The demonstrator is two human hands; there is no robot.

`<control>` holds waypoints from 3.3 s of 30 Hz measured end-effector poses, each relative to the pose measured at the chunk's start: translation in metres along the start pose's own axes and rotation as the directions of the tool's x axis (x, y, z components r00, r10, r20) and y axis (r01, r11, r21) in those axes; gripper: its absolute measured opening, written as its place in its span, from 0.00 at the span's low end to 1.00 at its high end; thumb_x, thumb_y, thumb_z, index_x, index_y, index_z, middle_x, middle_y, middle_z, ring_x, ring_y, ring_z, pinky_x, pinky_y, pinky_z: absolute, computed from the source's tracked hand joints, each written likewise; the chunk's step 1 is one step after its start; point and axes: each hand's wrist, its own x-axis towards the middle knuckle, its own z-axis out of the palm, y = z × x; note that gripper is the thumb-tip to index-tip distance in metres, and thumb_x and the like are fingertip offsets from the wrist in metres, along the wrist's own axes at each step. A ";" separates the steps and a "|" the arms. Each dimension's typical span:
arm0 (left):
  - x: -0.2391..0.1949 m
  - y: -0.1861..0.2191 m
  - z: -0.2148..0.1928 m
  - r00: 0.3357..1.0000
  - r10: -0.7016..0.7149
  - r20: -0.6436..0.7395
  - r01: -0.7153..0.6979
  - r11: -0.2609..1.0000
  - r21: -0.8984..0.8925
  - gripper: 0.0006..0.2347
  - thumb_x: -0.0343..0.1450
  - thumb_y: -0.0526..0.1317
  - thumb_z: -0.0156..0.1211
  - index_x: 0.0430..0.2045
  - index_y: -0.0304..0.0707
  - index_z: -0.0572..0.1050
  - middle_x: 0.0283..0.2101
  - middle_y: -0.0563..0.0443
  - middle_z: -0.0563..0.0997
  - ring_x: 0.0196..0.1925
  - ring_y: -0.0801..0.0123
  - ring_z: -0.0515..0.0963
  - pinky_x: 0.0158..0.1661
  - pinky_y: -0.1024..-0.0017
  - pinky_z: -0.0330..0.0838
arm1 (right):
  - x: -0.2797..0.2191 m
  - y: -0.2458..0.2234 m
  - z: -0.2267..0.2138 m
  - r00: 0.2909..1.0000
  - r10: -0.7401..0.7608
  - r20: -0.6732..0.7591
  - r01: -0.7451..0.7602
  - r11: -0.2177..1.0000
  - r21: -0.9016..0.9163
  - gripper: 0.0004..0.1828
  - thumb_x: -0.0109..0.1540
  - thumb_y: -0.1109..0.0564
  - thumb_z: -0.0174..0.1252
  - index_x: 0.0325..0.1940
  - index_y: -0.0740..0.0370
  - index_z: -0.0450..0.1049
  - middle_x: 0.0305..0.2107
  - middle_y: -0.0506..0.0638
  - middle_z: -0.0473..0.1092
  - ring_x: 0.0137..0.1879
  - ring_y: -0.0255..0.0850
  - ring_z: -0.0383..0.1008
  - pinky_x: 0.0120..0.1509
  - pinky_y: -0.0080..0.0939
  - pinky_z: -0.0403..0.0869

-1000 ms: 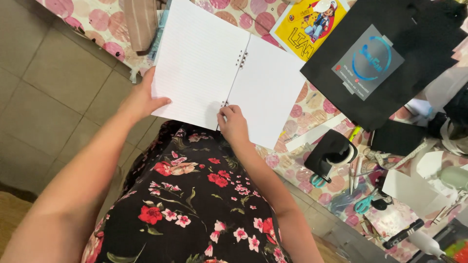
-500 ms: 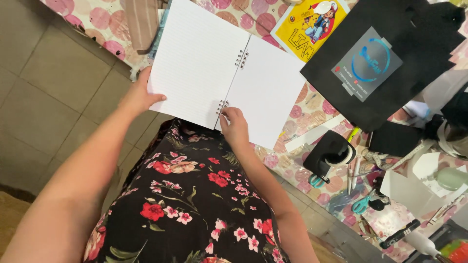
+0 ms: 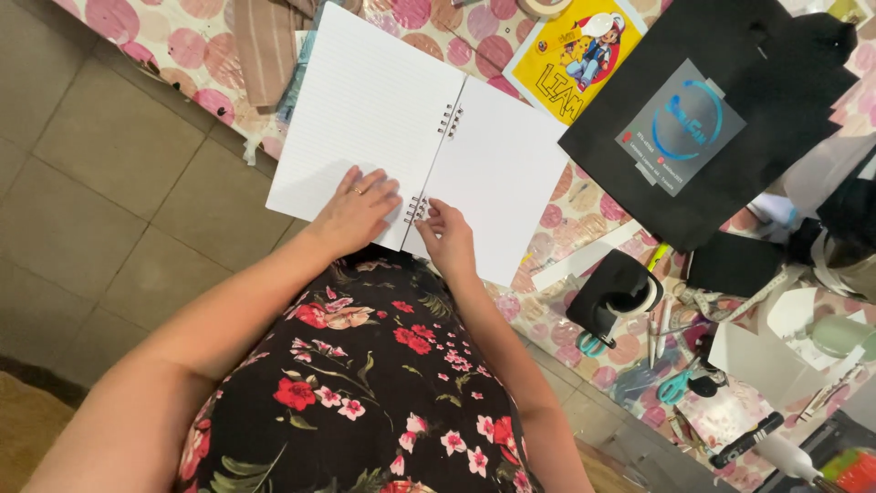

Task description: Assembling a spiral-bound notebook by aligning pages and then using a heat press to apply a design to a ceramic plate

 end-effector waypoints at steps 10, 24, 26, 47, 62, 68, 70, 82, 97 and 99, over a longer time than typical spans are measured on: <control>-0.005 0.003 -0.009 0.995 0.011 0.102 -0.011 1.000 -0.001 0.28 0.68 0.51 0.63 0.66 0.62 0.66 0.76 0.58 0.57 0.77 0.50 0.52 0.69 0.32 0.44 | 0.012 0.037 0.002 0.994 -0.095 0.051 0.105 0.966 -0.234 0.21 0.60 0.55 0.69 0.57 0.58 0.77 0.41 0.51 0.74 0.43 0.40 0.82 0.49 0.36 0.81; 0.011 0.000 -0.027 0.962 -0.036 0.270 0.024 0.999 0.046 0.24 0.71 0.56 0.57 0.64 0.63 0.66 0.75 0.61 0.58 0.77 0.53 0.53 0.68 0.36 0.48 | 0.049 -0.003 -0.037 0.943 -0.131 0.305 0.261 0.860 -0.438 0.18 0.61 0.51 0.67 0.55 0.54 0.76 0.39 0.52 0.75 0.46 0.49 0.81 0.52 0.46 0.80; 0.019 -0.008 -0.022 0.975 -0.050 0.217 0.047 0.999 0.016 0.23 0.71 0.55 0.57 0.63 0.62 0.67 0.73 0.59 0.61 0.75 0.54 0.56 0.67 0.39 0.51 | 0.072 -0.009 -0.052 0.960 -0.156 0.235 0.248 0.864 -0.439 0.19 0.62 0.51 0.67 0.55 0.56 0.76 0.39 0.54 0.75 0.46 0.50 0.81 0.52 0.47 0.80; 0.128 -0.079 0.000 0.990 0.098 -0.099 -0.100 0.995 -0.016 0.28 0.73 0.61 0.45 0.70 0.66 0.58 0.78 0.62 0.52 0.81 0.55 0.44 0.72 0.35 0.35 | 0.155 -0.020 -0.044 0.882 -0.456 -0.119 0.420 0.875 -0.240 0.17 0.61 0.61 0.71 0.54 0.60 0.81 0.43 0.55 0.77 0.49 0.48 0.81 0.53 0.41 0.82; 0.130 -0.082 0.006 0.980 0.130 -0.153 -0.145 0.985 -0.094 0.27 0.72 0.60 0.44 0.70 0.70 0.55 0.79 0.62 0.47 0.79 0.51 0.45 0.68 0.28 0.39 | 0.165 -0.008 -0.050 0.781 -0.624 0.029 0.559 0.678 -0.477 0.17 0.63 0.57 0.67 0.57 0.58 0.80 0.46 0.53 0.77 0.53 0.48 0.80 0.58 0.42 0.80; 0.130 -0.082 0.007 0.984 0.119 -0.129 -0.131 0.987 -0.092 0.27 0.72 0.61 0.43 0.69 0.70 0.55 0.79 0.62 0.47 0.80 0.52 0.44 0.68 0.29 0.39 | 0.166 -0.015 -0.050 0.774 -0.621 0.124 0.567 0.591 -0.573 0.18 0.65 0.57 0.66 0.59 0.57 0.79 0.46 0.54 0.76 0.53 0.48 0.80 0.58 0.42 0.80; 0.131 -0.085 0.004 0.986 0.117 -0.120 -0.128 0.988 -0.088 0.27 0.72 0.61 0.43 0.69 0.70 0.55 0.79 0.63 0.47 0.80 0.53 0.44 0.69 0.29 0.39 | 0.169 -0.022 -0.049 0.775 -0.616 0.139 0.570 0.586 -0.576 0.18 0.65 0.57 0.65 0.59 0.56 0.79 0.46 0.54 0.76 0.52 0.49 0.80 0.58 0.43 0.80; 0.132 -0.084 0.001 0.987 0.104 -0.121 -0.113 0.991 -0.067 0.27 0.72 0.61 0.45 0.69 0.70 0.56 0.79 0.65 0.47 0.80 0.56 0.43 0.70 0.31 0.37 | 0.179 -0.084 -0.055 0.798 -0.487 0.354 0.599 0.586 -0.545 0.16 0.67 0.57 0.61 0.60 0.58 0.77 0.46 0.51 0.72 0.54 0.49 0.79 0.60 0.43 0.79; 0.130 -0.082 0.005 0.990 0.096 -0.107 -0.105 0.991 -0.088 0.28 0.72 0.61 0.44 0.70 0.74 0.51 0.78 0.65 0.49 0.80 0.58 0.44 0.72 0.33 0.35 | 0.209 -0.072 -0.069 0.869 -0.341 0.359 0.472 0.787 -0.397 0.11 0.65 0.60 0.63 0.51 0.51 0.83 0.39 0.48 0.74 0.40 0.42 0.79 0.45 0.40 0.80; 0.130 -0.083 0.006 0.986 0.114 -0.120 -0.121 0.991 -0.052 0.27 0.72 0.61 0.44 0.70 0.73 0.53 0.78 0.65 0.50 0.80 0.58 0.44 0.72 0.33 0.35 | 0.207 -0.066 -0.073 0.883 -0.316 0.347 0.445 0.800 -0.403 0.11 0.65 0.60 0.63 0.50 0.48 0.83 0.40 0.48 0.74 0.43 0.44 0.79 0.48 0.42 0.79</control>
